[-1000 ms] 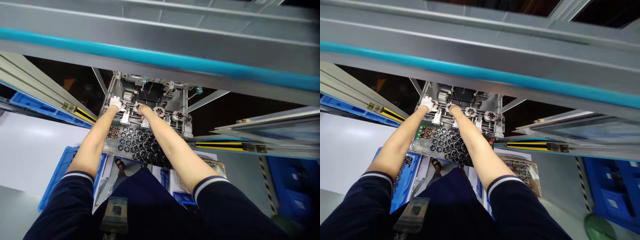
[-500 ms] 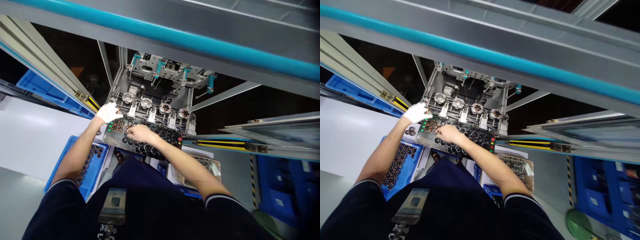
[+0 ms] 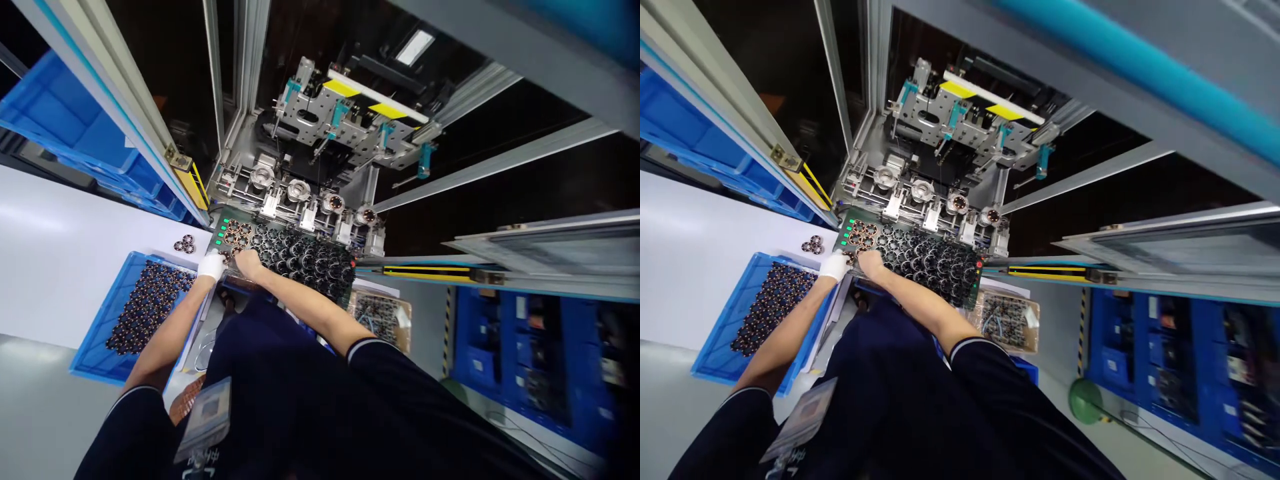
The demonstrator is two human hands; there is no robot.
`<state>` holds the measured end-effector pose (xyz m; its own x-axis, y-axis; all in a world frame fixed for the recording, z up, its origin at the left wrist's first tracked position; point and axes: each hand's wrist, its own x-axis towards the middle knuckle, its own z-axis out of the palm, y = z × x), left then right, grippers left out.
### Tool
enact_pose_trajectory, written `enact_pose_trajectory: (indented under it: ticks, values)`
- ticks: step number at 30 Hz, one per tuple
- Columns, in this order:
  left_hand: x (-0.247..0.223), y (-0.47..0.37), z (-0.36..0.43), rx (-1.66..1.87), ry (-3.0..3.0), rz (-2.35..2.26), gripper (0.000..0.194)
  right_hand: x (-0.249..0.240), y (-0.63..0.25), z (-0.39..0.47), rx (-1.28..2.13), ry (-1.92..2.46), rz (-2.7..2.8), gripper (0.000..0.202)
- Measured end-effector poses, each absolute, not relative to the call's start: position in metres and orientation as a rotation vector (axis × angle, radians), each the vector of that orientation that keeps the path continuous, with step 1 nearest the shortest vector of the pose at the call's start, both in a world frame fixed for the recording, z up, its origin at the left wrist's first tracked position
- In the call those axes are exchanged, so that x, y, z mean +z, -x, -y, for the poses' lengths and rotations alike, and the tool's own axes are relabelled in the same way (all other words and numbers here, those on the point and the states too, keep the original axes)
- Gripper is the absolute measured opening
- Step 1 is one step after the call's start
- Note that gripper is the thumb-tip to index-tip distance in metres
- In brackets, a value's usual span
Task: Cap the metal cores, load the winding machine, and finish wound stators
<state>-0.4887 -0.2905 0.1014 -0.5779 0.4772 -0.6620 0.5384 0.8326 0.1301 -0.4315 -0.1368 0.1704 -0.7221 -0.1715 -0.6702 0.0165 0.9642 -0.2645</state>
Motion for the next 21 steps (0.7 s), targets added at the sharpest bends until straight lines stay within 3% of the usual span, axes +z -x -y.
enact_pose_trajectory:
  ticks: [6,13,19,21]
  values:
    - [0.100,0.490,0.282,0.024,-0.789,-2.456,0.044,0.202,0.372,0.105,-0.538,-0.073,-2.447,0.049]
    - [0.172,0.497,0.269,-0.004,-0.924,-2.537,0.046,0.265,0.262,-0.064,-0.743,-0.537,-2.591,0.043]
    - [0.231,0.499,0.104,0.160,-1.318,-2.539,0.051,0.254,0.249,-0.235,-0.486,-1.166,-2.623,0.060]
    - [0.236,0.497,0.030,0.183,-1.422,-2.513,0.054,0.246,0.257,-0.264,-0.441,-1.201,-2.624,0.055]
